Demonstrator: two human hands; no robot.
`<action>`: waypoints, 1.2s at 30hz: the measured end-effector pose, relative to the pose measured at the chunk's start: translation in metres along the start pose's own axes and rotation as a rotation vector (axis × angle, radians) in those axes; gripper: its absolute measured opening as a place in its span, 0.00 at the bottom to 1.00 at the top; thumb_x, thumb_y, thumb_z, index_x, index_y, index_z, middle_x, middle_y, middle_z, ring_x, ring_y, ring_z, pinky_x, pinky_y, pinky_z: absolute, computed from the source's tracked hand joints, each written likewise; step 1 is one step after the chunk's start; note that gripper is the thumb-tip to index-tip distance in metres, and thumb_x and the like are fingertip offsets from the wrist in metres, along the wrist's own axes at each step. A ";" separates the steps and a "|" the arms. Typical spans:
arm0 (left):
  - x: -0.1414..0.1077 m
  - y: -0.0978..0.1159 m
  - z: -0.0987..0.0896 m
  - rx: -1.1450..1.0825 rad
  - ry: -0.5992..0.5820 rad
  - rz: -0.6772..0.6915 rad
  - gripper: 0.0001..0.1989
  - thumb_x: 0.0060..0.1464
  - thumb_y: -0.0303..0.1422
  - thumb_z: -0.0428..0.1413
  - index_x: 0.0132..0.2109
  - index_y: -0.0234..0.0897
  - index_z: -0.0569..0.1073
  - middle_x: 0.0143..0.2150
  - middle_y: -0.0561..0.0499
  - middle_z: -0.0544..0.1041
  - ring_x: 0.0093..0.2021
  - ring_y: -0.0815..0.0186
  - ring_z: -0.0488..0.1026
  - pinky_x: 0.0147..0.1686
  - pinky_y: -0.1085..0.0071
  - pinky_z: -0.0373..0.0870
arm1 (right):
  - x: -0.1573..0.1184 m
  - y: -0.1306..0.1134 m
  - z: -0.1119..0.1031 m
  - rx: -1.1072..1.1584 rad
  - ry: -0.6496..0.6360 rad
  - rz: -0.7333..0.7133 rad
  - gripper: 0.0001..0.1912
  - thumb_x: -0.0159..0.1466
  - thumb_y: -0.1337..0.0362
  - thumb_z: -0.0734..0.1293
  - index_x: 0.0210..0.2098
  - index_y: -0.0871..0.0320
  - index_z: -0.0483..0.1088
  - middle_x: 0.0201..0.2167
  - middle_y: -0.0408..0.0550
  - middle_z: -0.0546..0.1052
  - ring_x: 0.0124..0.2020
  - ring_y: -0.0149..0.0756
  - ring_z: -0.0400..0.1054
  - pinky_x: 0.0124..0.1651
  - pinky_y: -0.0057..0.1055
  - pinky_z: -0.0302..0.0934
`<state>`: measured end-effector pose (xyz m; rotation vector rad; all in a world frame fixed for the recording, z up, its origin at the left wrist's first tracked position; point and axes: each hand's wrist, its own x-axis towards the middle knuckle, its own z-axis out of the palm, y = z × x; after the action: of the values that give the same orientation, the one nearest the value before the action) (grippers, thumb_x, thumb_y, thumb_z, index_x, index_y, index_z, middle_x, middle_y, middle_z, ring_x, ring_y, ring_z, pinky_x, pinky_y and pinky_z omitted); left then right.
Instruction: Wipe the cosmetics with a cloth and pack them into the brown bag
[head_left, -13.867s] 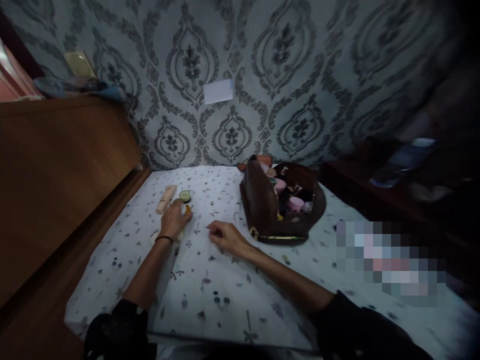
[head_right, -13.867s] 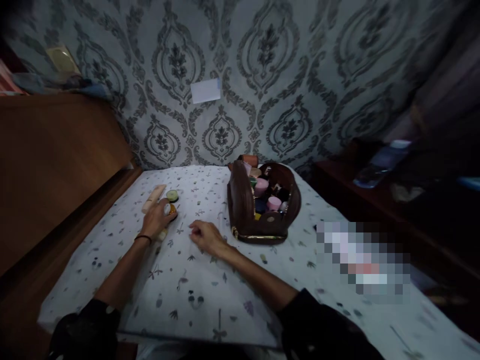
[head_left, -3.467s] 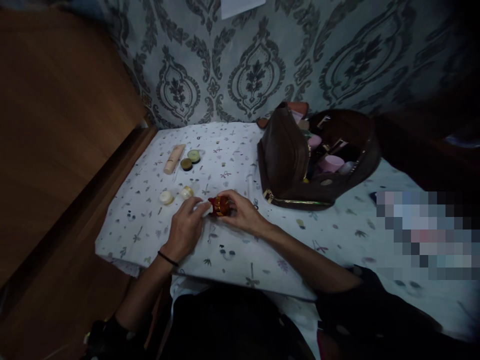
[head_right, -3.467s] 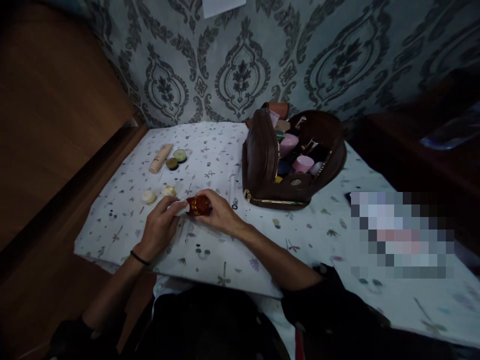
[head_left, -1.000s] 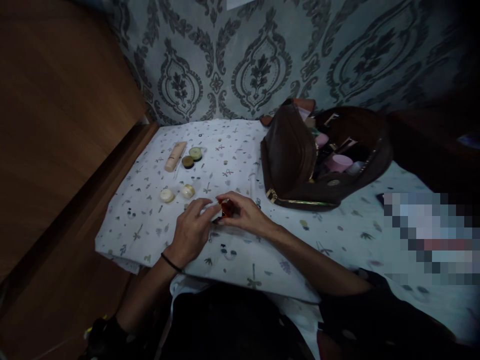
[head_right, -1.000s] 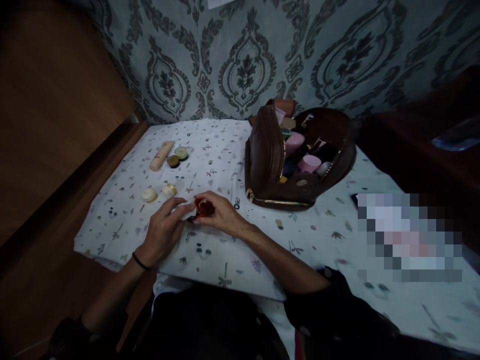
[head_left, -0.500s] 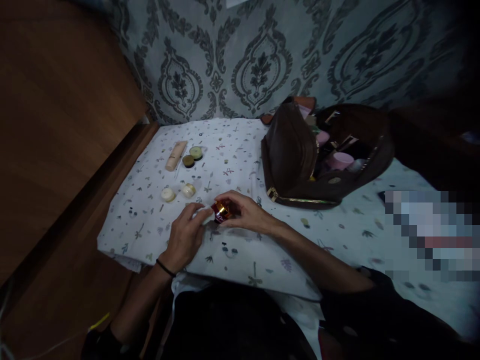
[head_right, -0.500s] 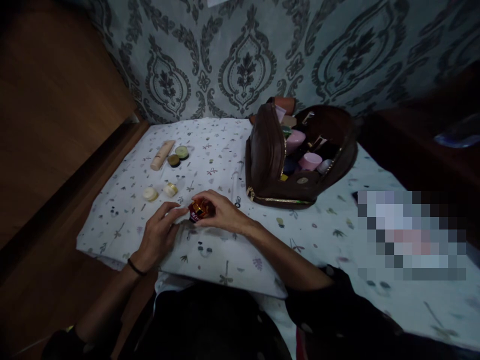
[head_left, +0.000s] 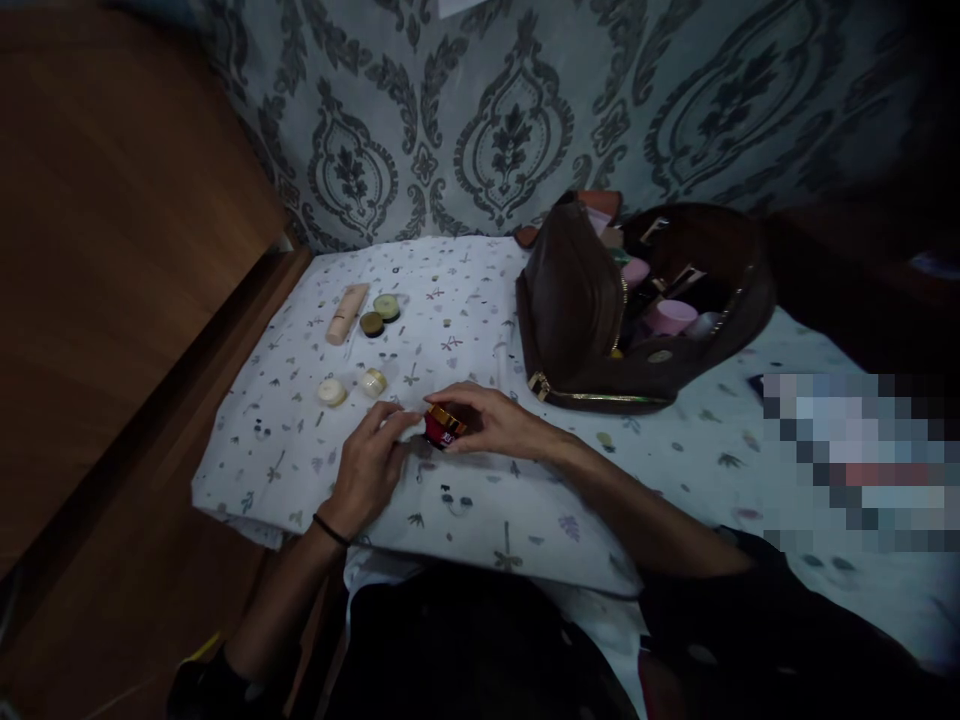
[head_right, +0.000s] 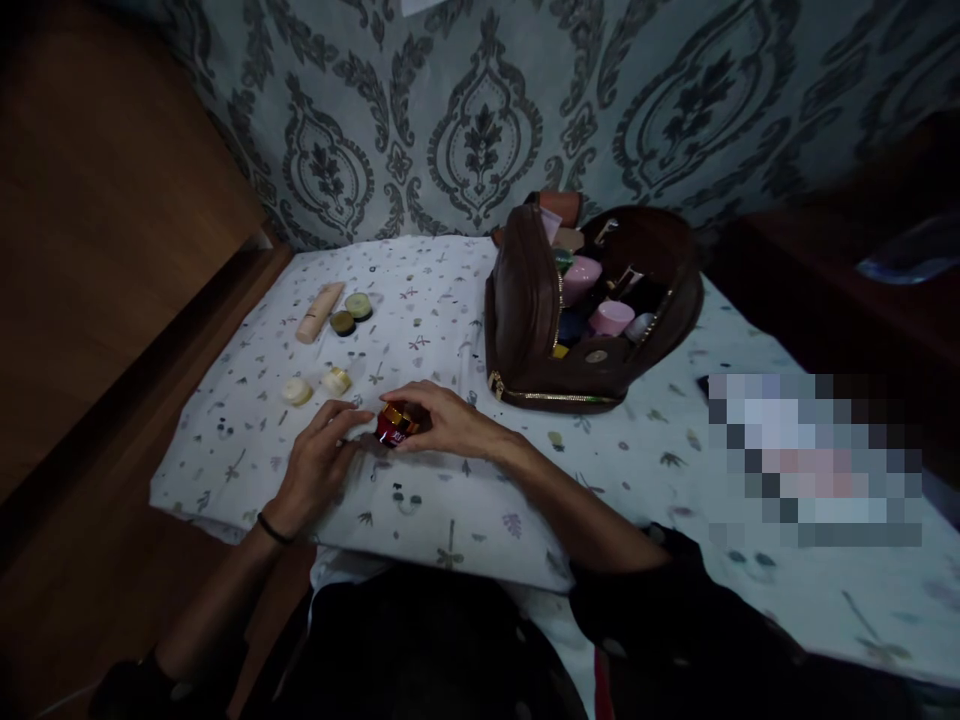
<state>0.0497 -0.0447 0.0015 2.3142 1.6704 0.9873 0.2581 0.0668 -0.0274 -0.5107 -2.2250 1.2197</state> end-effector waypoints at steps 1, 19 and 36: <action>-0.003 0.001 -0.001 -0.013 -0.004 -0.009 0.20 0.55 0.18 0.49 0.51 0.39 0.71 0.47 0.48 0.71 0.47 0.65 0.72 0.45 0.69 0.71 | 0.000 -0.001 -0.001 0.016 -0.016 0.010 0.33 0.55 0.55 0.76 0.58 0.49 0.68 0.49 0.49 0.73 0.50 0.42 0.68 0.54 0.44 0.65; 0.025 -0.003 0.005 -0.459 0.026 -0.174 0.14 0.51 0.23 0.53 0.44 0.38 0.76 0.40 0.50 0.76 0.43 0.63 0.72 0.44 0.68 0.68 | 0.003 -0.001 0.000 0.632 -0.078 0.275 0.34 0.45 0.62 0.80 0.49 0.57 0.70 0.42 0.45 0.77 0.41 0.33 0.73 0.46 0.32 0.67; 0.023 0.035 0.012 -0.567 0.046 -0.344 0.08 0.56 0.30 0.55 0.44 0.37 0.71 0.37 0.53 0.74 0.38 0.67 0.70 0.39 0.73 0.65 | 0.008 -0.007 0.000 0.569 0.452 0.160 0.29 0.44 0.57 0.80 0.41 0.53 0.66 0.36 0.41 0.73 0.37 0.33 0.70 0.40 0.29 0.66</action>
<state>0.0886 -0.0341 0.0177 1.5968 1.4812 1.2371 0.2517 0.0674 -0.0190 -0.6553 -1.4041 1.5587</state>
